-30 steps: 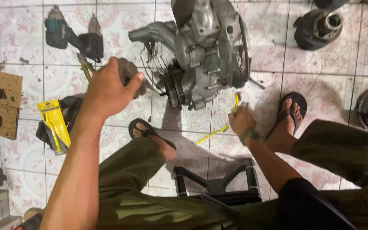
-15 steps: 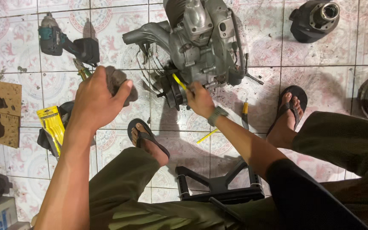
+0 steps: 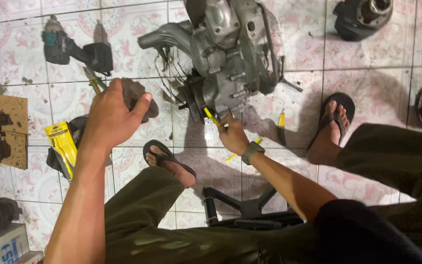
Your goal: The person cleans a disassembled engine block placed on the floor. They use a yellow-handled brush to scrub various surfaces and crevices of the engine, while holding a dark cloth in the other hand to wipe away debris.
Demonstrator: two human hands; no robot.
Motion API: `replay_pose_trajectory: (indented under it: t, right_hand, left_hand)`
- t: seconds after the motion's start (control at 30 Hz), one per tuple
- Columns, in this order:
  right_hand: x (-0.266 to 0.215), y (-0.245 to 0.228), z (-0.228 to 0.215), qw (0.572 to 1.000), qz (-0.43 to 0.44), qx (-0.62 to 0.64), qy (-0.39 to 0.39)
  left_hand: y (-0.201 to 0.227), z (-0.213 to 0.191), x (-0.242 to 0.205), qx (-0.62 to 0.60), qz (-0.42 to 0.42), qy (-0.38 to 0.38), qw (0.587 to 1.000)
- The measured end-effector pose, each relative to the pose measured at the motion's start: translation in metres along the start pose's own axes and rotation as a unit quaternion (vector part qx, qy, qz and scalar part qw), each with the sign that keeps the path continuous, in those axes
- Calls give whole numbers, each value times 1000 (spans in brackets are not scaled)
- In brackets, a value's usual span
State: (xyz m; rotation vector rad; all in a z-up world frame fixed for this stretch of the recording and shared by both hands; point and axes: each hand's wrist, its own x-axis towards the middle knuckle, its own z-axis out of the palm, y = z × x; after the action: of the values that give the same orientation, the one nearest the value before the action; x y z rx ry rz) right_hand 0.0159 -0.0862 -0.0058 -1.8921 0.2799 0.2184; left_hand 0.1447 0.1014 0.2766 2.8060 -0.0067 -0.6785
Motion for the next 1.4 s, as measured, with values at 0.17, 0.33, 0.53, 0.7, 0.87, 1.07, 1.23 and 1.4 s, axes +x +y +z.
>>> replay_pose_trajectory:
  t: [0.17,0.33,0.53,0.7,0.87,1.07,1.23,1.4]
  right_hand:
    - [33,-33,-3,996,-56,-2,71]
    - [32,13,35,989,-124,20,78]
    - [7,15,23,982,-135,-24,131]
    - [37,3,49,979,-153,-5,132]
    - [-18,16,29,992,-77,-41,94]
    - [11,-8,43,981,-115,-11,157]
    - [-18,23,54,990,-74,-31,116]
    - [-26,13,44,983,-57,-44,169]
  left_hand:
    - [-4,1,0,-12,22,22,999]
    - [-1,1,0,8,5,22,1000]
    - [7,-1,-11,-20,-1,13,1000]
    - [14,-5,-15,-14,5,-12,1000]
    - [3,2,-9,-8,14,24,1000]
    - [-14,10,-1,-17,28,43,999]
    - [-6,3,-5,-31,37,45,998]
    - [0,1,-10,-16,40,32,999]
